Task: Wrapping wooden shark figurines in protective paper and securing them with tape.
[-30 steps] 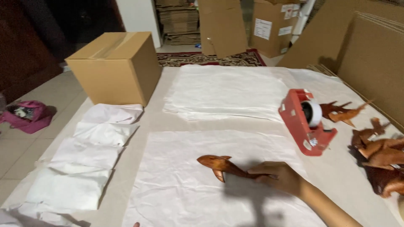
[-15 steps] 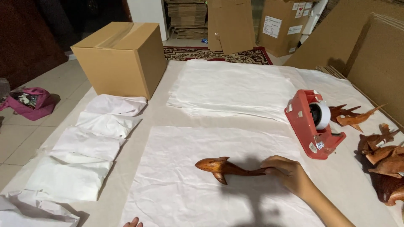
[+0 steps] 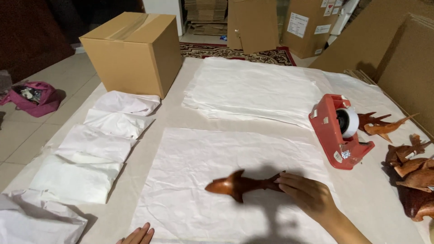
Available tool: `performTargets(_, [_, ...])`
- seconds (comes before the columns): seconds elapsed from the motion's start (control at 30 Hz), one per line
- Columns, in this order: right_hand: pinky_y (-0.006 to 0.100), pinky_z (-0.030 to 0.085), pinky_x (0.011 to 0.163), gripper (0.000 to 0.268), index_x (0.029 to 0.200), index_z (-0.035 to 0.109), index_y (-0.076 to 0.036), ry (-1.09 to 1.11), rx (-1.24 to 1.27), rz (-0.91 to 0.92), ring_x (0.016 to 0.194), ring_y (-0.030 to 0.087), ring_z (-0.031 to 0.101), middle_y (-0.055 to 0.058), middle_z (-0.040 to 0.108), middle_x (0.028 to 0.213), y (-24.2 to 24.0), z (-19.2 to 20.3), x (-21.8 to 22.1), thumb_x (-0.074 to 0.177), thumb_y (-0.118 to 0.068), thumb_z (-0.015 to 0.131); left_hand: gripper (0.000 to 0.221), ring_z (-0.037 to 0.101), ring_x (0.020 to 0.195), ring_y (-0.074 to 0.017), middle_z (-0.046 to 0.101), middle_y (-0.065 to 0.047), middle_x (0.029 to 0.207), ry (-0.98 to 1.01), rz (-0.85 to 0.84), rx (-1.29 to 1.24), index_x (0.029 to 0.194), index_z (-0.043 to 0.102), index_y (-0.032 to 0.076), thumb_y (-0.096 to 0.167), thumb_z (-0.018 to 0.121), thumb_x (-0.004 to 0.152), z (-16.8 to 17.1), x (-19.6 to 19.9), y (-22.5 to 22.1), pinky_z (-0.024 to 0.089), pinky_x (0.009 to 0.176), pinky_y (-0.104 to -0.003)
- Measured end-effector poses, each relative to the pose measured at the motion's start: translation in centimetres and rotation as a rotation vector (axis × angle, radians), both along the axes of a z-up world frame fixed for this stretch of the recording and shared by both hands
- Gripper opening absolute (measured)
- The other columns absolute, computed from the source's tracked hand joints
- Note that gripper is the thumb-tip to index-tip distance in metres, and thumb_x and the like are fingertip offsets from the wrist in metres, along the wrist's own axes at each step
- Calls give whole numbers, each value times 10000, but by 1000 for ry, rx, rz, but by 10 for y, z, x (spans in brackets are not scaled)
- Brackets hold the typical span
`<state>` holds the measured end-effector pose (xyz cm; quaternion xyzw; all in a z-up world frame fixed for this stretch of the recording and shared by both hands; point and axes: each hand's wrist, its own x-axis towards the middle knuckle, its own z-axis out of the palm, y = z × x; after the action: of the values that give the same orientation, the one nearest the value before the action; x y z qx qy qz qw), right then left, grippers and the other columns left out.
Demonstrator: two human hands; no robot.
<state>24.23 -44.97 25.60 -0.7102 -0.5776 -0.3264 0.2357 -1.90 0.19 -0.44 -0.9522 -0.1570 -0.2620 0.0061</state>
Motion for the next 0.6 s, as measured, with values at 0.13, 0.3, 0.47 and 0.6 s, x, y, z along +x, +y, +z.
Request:
performTargets(0.13, [395,660,936,195,1116,685,21,-63,-34,8,1136,337,729,144,728,1205,2,-4,0,945,-64,644,615,220,1530,34,172,373,1641,842,-44,-112,1539,238,604,713,280,935,61,0,8,352,1155,-362])
performTargets(0.3, [342,613,931,280,1210,676,-62,44,-142,-61,1130,255,668,42,699,1242,5,-15,2,930,-68,669,430,612,1245,-7,641,224,1380,-173,-58,131,1297,664,429,296,529,912,57,-3,-15,425,999,-292])
performTargets(0.47, [480,475,1033,378,1223,708,-124,152,-230,20,1245,328,594,94,640,1371,2,1,-1,989,-196,420,460,659,1191,-27,706,188,1292,-248,4,31,1179,742,396,335,347,950,86,2,-36,456,950,-279])
performTargets(0.6, [487,528,1018,334,1220,671,-79,153,-90,-82,1246,363,637,121,674,1300,-4,-15,5,914,-215,650,625,677,1174,-50,738,153,1242,-350,24,-59,1121,785,328,423,170,1072,117,1,-56,429,1001,-256])
